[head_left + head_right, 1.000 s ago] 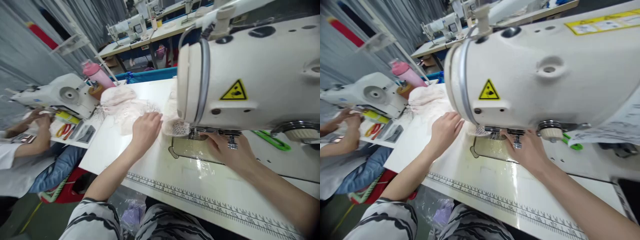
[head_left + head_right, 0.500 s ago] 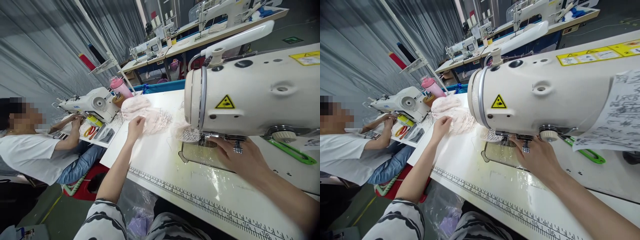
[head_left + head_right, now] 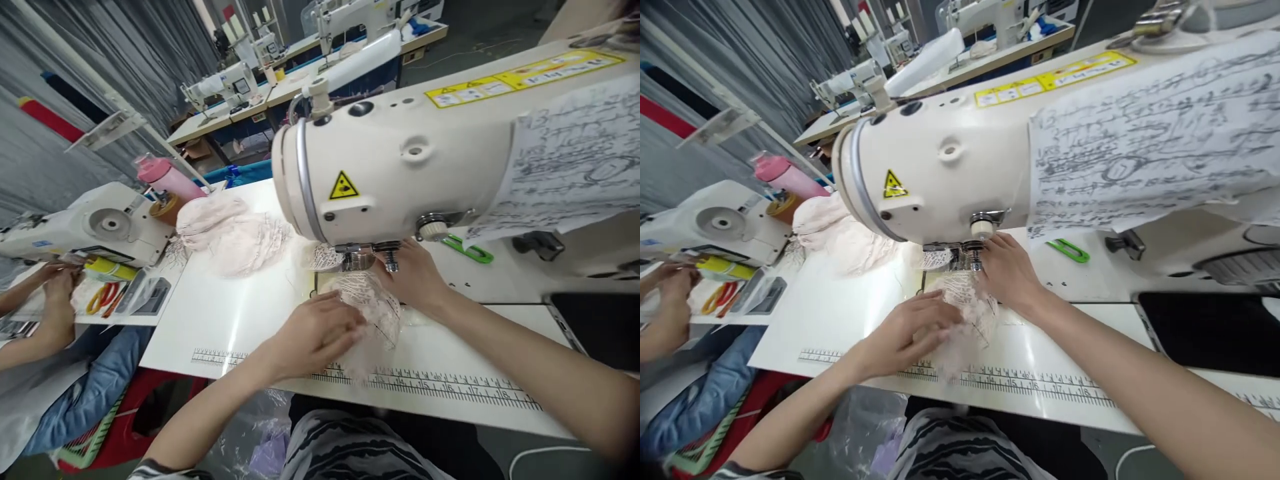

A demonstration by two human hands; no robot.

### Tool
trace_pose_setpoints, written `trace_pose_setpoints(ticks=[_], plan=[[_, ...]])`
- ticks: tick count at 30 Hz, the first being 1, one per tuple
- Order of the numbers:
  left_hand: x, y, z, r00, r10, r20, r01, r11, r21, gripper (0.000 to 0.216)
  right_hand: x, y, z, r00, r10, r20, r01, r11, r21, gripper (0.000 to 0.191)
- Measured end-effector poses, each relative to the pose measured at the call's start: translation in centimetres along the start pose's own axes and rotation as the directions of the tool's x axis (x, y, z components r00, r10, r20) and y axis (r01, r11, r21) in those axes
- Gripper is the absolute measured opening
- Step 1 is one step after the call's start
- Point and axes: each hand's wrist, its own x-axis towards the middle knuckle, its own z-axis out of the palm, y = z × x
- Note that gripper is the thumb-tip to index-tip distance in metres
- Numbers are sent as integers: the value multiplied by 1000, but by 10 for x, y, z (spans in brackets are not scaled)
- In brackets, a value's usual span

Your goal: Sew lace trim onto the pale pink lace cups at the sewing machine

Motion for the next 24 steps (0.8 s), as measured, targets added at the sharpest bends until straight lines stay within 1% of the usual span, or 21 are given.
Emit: trace_pose_setpoints(ticks=[2,3,5,7,8,10,12,15,17,20,24], plan=[[5,4,12,998,42,-48,-33,985,167,24,0,0,0,1000,-5,-12,5,1000,18,27],[6,3,16,996,50,-71,-29,962,273,30,0,1,-1,999,-20,-28,21,999,39,29],[3,-2,21,996,60,-66,-23,890,455,42,-1,2,-2,995,-73,-68,80,992,98,33],[-1,-8,22,997,51,-63,-6,822,569,43,-1,3,-3,986,-137,-96,150,978,147,37],[-2,-10,21,995,42,-86,19,795,607,39,-2,3,-3,981,-168,-100,183,970,159,38],[-3,-14,19,988,30,-152,78,753,654,33,-2,1,-3,968,-228,-108,243,957,157,39],[0,-16,18,979,59,-197,91,736,671,31,-2,-1,-3,949,-289,-126,305,942,139,38],[11,-20,19,978,95,-184,54,741,669,39,-1,-4,-2,929,-338,-149,354,929,104,33],[18,-24,22,982,92,-164,44,735,676,44,0,-4,-3,934,-327,-142,339,939,66,32],[25,-32,23,983,96,-156,39,719,693,41,0,-1,-2,952,-288,-102,292,956,19,33],[25,-42,18,982,109,-152,26,725,688,40,-3,1,2,968,-249,11,248,966,75,36]])
